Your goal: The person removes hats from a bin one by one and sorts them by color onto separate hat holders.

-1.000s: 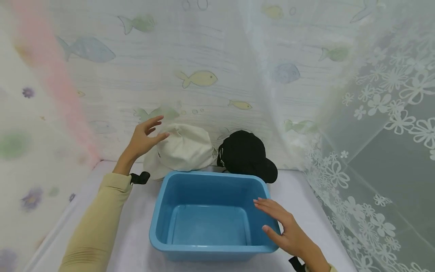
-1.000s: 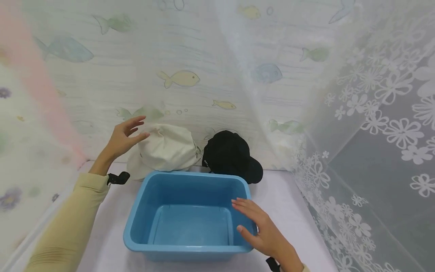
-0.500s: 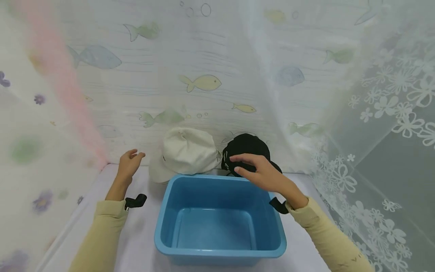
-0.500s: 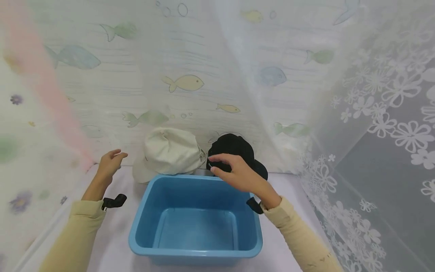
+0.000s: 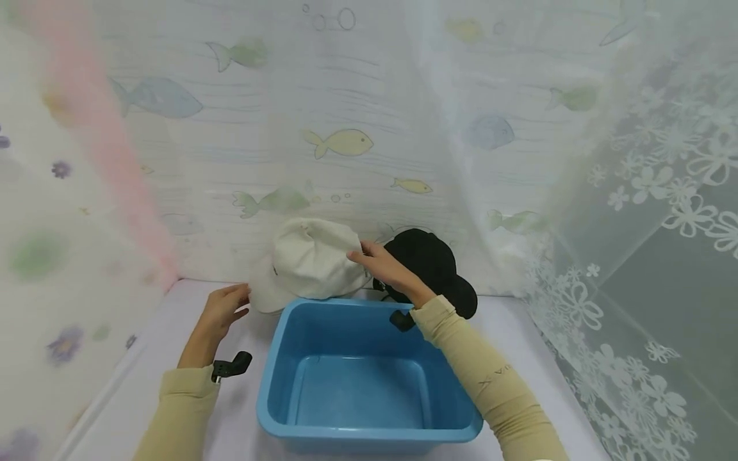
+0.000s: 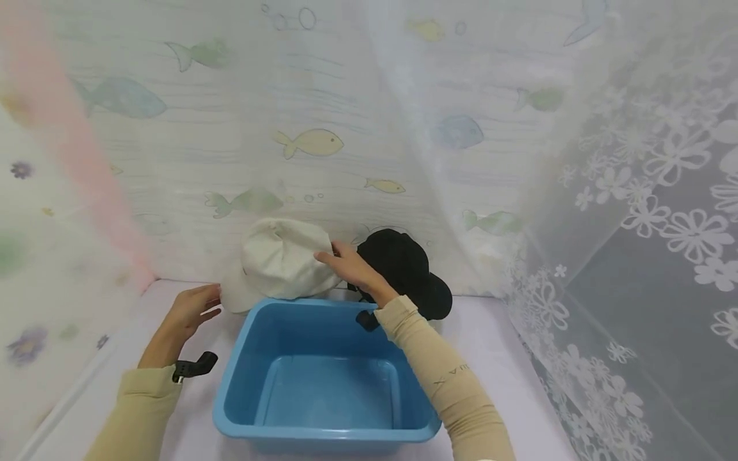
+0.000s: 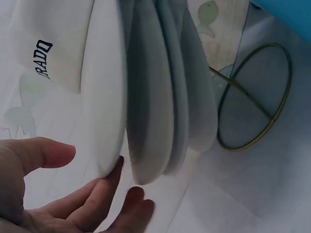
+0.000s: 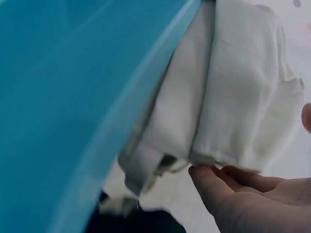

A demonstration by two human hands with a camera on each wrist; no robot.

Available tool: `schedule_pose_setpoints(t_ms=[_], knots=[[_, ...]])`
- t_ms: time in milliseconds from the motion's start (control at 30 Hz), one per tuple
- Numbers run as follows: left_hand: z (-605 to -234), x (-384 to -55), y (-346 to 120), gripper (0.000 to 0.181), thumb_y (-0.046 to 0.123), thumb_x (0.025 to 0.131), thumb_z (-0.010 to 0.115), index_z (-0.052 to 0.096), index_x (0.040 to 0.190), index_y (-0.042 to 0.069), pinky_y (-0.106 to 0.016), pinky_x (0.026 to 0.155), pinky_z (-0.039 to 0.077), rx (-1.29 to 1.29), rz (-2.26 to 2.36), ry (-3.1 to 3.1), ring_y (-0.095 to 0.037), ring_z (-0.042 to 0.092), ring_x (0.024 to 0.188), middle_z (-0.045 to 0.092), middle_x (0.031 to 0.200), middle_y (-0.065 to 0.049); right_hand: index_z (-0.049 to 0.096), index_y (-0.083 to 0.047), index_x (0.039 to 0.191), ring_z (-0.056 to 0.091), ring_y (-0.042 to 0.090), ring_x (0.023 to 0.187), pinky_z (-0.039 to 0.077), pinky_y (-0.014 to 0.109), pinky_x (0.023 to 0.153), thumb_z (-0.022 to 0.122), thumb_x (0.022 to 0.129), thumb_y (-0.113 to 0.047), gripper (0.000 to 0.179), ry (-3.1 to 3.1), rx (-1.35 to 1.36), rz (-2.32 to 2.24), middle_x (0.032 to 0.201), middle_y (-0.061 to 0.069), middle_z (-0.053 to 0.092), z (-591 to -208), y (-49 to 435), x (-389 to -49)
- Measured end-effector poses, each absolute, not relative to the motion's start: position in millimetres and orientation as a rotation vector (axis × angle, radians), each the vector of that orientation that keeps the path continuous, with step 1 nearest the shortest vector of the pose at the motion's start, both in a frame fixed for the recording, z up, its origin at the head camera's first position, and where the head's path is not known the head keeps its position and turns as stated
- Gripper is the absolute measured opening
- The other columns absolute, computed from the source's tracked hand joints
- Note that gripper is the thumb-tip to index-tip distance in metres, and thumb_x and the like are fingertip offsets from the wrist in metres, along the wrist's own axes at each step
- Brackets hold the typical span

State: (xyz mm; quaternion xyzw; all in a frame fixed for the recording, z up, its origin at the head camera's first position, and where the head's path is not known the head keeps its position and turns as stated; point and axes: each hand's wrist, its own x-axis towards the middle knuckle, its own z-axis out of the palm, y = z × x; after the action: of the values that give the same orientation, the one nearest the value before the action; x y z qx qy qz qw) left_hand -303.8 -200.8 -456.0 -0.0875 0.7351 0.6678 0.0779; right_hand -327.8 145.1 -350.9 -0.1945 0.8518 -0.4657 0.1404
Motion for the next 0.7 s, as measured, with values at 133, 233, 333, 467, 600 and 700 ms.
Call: schedule_pose_setpoints(t_ms=[133,233,333,467,600,700], knots=[[-460,-300,-200,0.058,0.018,0.107,0.049,0.031,0.154,-0.011,-0.032,0.110,0.046,-0.326,2.091,2.179,-0.010,0.058,0.111,0.035,0.156,-0.029,0.032,-0.002,0.157,0.045,0.028,0.139,0.043,0.049,0.111,0.049,0.107,-0.043,0.067,2.466,-0.448,-1.430,0.157,0.014,0.039,-354,133,-333],[-461,-301,-201,0.064,0.019,0.105,0.055,0.026,0.158,-0.005,-0.018,0.098,0.051,-0.363,2.248,2.030,0.000,0.058,0.102,0.032,0.159,-0.023,0.052,0.004,0.139,0.053,0.026,0.093,0.047,0.046,0.085,0.051,0.106,-0.043,0.058,2.536,-0.424,-1.458,0.114,0.016,0.058,-351,127,-338],[-461,-303,-202,0.073,0.021,0.105,0.058,0.016,0.162,0.000,-0.013,0.089,0.053,-0.364,2.391,1.803,0.003,0.058,0.100,0.040,0.153,-0.015,0.056,0.005,0.136,0.052,0.024,0.092,0.048,0.044,0.086,0.053,0.106,-0.039,0.053,2.537,-0.394,-1.539,0.110,0.014,0.057,-348,124,-344],[-463,-305,-196,0.077,0.022,0.104,0.060,0.014,0.163,0.003,-0.013,0.087,0.054,-0.313,2.427,1.636,0.003,0.061,0.097,0.053,0.124,0.007,0.046,0.003,0.148,0.050,0.033,0.129,0.042,0.051,0.111,0.054,0.107,-0.032,0.055,2.352,-0.321,-1.754,0.150,0.017,0.046,-346,125,-353],[-462,-306,-186,0.073,0.022,0.104,0.059,0.018,0.161,0.000,-0.013,0.086,0.053,-0.248,2.376,1.731,0.005,0.060,0.097,0.053,0.125,0.005,0.059,0.003,0.132,0.061,0.031,0.114,0.049,0.048,0.104,0.057,0.106,-0.029,0.042,2.193,-0.310,-1.872,0.132,0.015,0.058,-345,126,-358],[-458,-309,-183,0.073,0.021,0.104,0.059,0.018,0.161,-0.001,-0.012,0.085,0.053,-0.228,2.366,1.866,0.006,0.059,0.097,0.046,0.142,-0.009,0.064,-0.003,0.105,0.061,0.018,0.090,0.053,0.039,0.090,0.062,0.103,-0.031,0.028,2.228,-0.319,-1.860,0.099,0.005,0.060,-346,128,-360]])
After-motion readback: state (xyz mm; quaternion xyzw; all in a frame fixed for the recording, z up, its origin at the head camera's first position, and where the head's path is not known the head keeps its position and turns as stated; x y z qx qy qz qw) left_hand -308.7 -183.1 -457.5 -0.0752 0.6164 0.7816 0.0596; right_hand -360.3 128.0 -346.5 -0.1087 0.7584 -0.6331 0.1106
